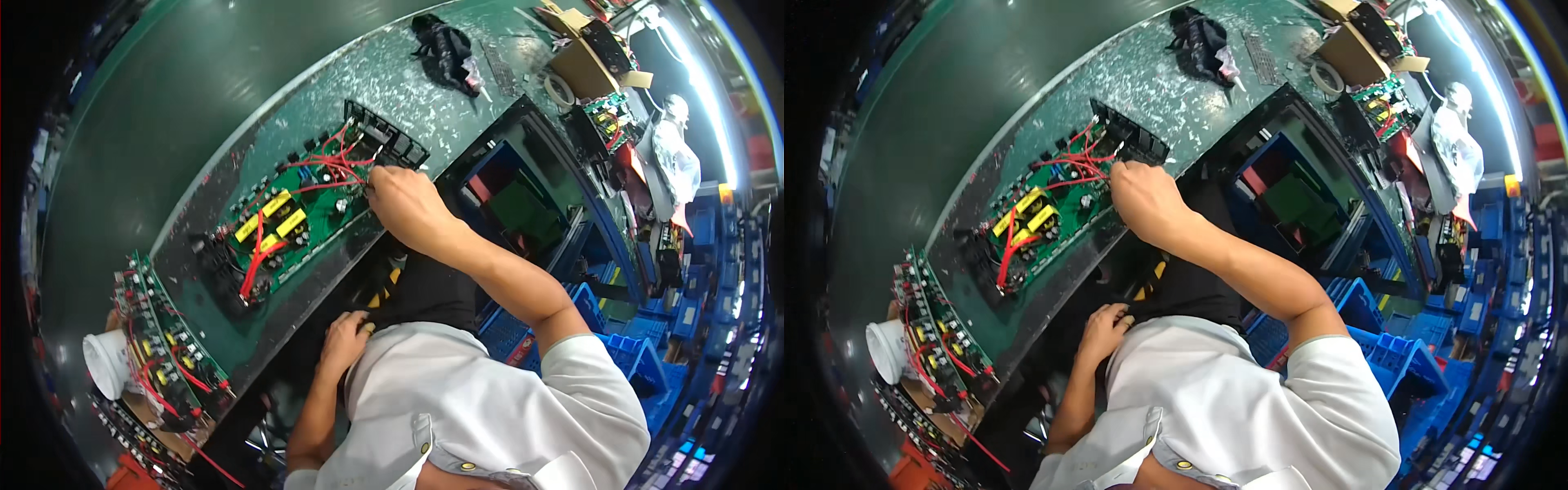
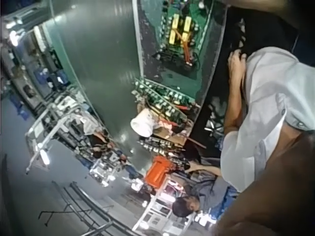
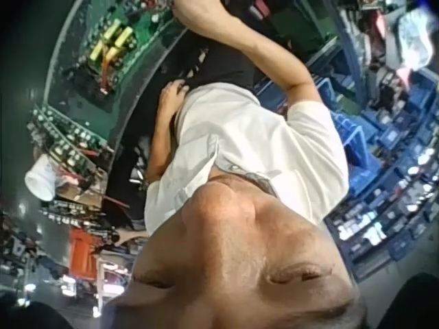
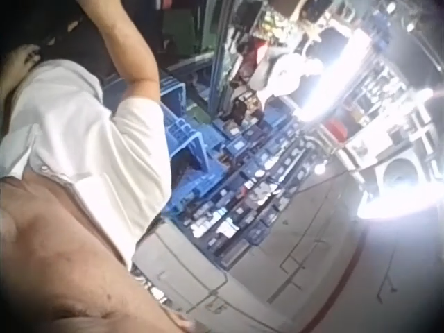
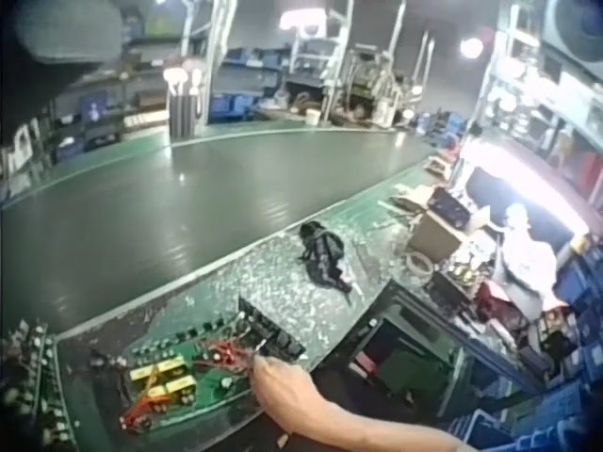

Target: Assembling electronic components into circuit board housings at a factory workstation.

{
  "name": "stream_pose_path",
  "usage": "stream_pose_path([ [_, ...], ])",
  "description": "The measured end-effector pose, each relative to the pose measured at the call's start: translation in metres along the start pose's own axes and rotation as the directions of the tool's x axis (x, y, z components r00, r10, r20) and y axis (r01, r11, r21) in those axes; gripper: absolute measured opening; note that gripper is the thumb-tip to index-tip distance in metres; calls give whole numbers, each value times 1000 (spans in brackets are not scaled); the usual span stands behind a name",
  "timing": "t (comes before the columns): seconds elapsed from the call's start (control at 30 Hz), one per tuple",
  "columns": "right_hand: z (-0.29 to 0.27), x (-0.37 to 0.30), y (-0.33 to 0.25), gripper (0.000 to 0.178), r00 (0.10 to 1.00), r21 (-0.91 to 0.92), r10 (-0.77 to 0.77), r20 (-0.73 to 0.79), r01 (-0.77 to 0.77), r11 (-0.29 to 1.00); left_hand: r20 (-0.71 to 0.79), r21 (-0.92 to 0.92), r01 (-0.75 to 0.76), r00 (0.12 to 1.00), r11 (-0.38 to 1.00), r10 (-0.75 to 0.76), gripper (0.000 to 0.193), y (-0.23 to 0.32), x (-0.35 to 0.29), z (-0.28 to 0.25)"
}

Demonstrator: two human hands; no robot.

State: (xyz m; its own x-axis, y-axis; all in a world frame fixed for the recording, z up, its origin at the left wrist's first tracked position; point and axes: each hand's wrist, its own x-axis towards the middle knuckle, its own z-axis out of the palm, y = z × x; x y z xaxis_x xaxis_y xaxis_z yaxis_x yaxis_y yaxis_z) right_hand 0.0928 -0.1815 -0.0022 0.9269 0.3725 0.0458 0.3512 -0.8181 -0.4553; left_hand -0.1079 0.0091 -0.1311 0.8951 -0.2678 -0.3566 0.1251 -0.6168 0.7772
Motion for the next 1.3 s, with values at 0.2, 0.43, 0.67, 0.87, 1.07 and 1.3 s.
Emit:
stream_pose_path([
  [0.2, -131, 23, 51, 28, 966, 483, 249, -71, -185, 856, -171, -107, -355, 927, 929, 335, 28, 101, -1, -70],
  [0.43, -140, 132, 244, 38, 902, 79, 429, 58, -432, 898, -443, 634, -90, 772, 768, 456, 37, 161, 40, -117],
  [0.67, -105, 95, 223, 19, 925, 982, 381, 8, -80, 173, -529, 712, 51, 694, 700, 488, 28, 126, 67, -107],
  [0.87, -54, 30, 152, 19, 923, 795, 375, 90, 160, -586, -558, 713, 106, 684, 693, 470, 25, 128, 80, -100],
  [1.07, -29, -13, 108, 18, 846, 867, 531, 47, 229, -442, -488, 643, -70, 730, 763, 478, 26, 151, 65, -111],
  [1.3, 4, -58, 54, 12, 818, 926, 574, 42, 184, -329, -278, 696, -348, 676, 628, 683, 29, 170, 107, -153],
])
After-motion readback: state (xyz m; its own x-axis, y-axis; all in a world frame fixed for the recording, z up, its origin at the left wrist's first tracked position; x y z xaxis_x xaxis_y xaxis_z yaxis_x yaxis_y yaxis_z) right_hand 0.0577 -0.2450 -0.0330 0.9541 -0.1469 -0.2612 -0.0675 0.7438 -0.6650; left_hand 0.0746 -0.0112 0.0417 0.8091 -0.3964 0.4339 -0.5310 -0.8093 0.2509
